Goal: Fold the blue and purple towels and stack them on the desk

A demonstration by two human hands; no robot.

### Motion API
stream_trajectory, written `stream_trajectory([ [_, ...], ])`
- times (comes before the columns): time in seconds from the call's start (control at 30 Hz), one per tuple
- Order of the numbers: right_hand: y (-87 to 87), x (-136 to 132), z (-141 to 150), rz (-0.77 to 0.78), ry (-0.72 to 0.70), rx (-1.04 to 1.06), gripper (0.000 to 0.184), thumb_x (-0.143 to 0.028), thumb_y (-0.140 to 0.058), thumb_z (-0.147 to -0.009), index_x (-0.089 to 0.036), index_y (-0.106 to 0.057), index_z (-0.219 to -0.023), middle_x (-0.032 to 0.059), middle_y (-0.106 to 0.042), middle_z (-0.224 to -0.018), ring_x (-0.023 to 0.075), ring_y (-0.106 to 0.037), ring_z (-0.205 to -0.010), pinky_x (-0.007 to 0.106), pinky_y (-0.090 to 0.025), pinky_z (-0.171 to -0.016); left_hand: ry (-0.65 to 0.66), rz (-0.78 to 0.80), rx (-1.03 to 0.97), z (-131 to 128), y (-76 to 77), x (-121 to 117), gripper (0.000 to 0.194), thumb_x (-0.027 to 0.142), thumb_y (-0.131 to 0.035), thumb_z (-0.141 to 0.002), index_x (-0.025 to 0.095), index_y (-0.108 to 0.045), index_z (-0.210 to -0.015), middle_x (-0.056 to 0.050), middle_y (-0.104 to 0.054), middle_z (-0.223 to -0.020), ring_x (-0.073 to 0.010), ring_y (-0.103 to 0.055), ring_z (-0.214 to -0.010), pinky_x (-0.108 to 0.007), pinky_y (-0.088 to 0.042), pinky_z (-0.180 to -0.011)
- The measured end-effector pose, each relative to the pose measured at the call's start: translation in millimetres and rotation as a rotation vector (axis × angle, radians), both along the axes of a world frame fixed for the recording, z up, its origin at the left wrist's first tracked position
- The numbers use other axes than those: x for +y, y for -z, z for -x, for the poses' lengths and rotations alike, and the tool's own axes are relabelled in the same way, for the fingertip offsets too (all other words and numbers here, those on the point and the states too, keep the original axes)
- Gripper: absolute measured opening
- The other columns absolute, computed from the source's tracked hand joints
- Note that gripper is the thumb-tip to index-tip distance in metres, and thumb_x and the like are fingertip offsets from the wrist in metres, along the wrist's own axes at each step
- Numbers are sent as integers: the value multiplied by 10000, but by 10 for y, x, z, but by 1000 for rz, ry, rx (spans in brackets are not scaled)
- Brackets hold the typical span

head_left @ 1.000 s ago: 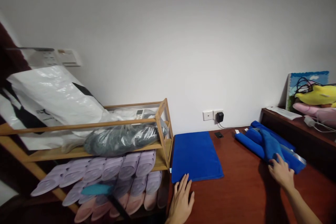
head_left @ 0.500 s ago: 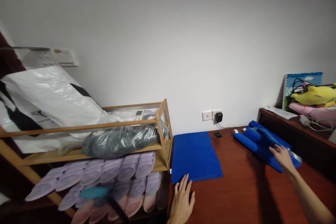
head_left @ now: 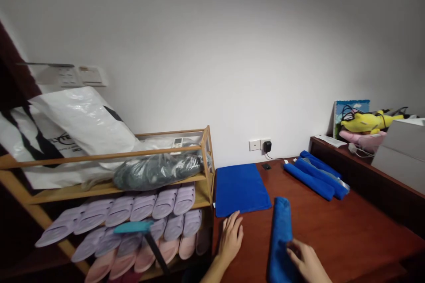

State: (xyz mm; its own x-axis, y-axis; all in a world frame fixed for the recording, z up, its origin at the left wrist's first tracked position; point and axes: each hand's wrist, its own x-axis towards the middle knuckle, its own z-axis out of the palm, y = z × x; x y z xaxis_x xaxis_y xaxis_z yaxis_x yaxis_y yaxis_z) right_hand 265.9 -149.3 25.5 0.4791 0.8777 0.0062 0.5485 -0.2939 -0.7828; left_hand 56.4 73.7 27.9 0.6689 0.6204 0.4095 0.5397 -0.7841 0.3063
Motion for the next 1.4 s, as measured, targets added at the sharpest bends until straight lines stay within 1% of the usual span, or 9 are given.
stream_trajectory([
  [0.13, -26, 180, -103, -32, 206, 115, 444, -586, -536, -673, -239, -625, -936, 77, -694, -973, 271, -633, -952, 365, -475, -862, 89, 180, -67, -156, -89, -528, 402, 242, -312, -919, 226, -563, -1232, -58, -496, -1377, -205, -450, -1256, -392, -363, -1063],
  [0.23, 68, 288, -82, -16, 266, 249, 383, -553, -573, -594, -226, -571, -792, 74, -692, -849, 268, -647, -852, 371, -487, -808, 192, 359, 35, -336, 0, -1030, 553, 378, -490, -836, 238, -429, -1368, -62, -331, -1492, -272, -359, -1325, -445, -341, -1081],
  [0.33, 137, 313, 36, -5, 282, 324, 313, -495, -566, -562, -230, -515, -718, 55, -669, -739, 239, -647, -736, 339, -508, -675, 279, 451, 142, -471, 141, -1413, 867, 404, -634, -691, 236, -265, -1457, -73, -207, -1539, -352, -268, -1359, -532, -270, -1101],
  [0.43, 116, 271, 182, 10, 294, 411, 297, -517, -489, -635, -231, -474, -711, 5, -565, -553, 174, -563, -491, 295, -450, -460, 217, 500, 98, -505, 177, -1609, 911, 265, -601, -658, 199, -203, -1476, -78, -217, -1535, -329, -243, -1373, -486, -256, -1119],
  [0.63, 0, 223, 465, 54, 283, 367, 471, -670, -211, -768, -245, -386, -667, -45, -408, -455, 128, -418, -348, 278, -369, -369, 78, 823, -140, -212, -20, -1640, 743, 107, -467, -631, 229, -418, -1362, -36, -553, -1315, -214, -522, -1174, -322, -405, -1015],
  [0.87, -187, 283, 728, 152, 146, 3, 492, -714, -421, -720, -230, -509, -724, 80, -665, -774, 257, -650, -820, 379, -476, -747, -188, 1150, -473, 379, 157, -1729, 600, 337, -648, -671, 103, -566, -1217, -131, -596, -1246, -292, -474, -1225, -336, -349, -1032],
  [1.07, -318, 374, 1036, 225, 42, -234, 523, -674, -483, -720, -167, -606, -762, 222, -666, -918, 369, -617, -978, 486, -428, -849, -217, 1169, -598, 518, 185, -1830, 544, 592, -671, -649, 145, -676, -961, -114, -668, -1062, -307, -538, -1110, -372, -379, -985],
  [1.27, -325, 463, 1126, 171, -99, -219, 224, -351, -566, -718, -152, -645, -786, 140, -698, -882, 260, -647, -901, 335, -459, -775, -221, 1123, -683, 462, 212, -1896, 541, 707, -619, -626, 168, -611, -677, -20, -609, -695, -226, -573, -808, -303, -458, -754],
  [1.4, -324, 479, 910, 97, -212, -133, 219, -280, -459, -752, -167, -646, -763, 36, -706, -770, 176, -649, -757, 249, -466, -672, -278, 1060, -735, 584, 249, -1824, 581, 766, -550, -625, 185, -538, -613, 20, -499, -589, -182, -518, -665, -276, -429, -641],
])
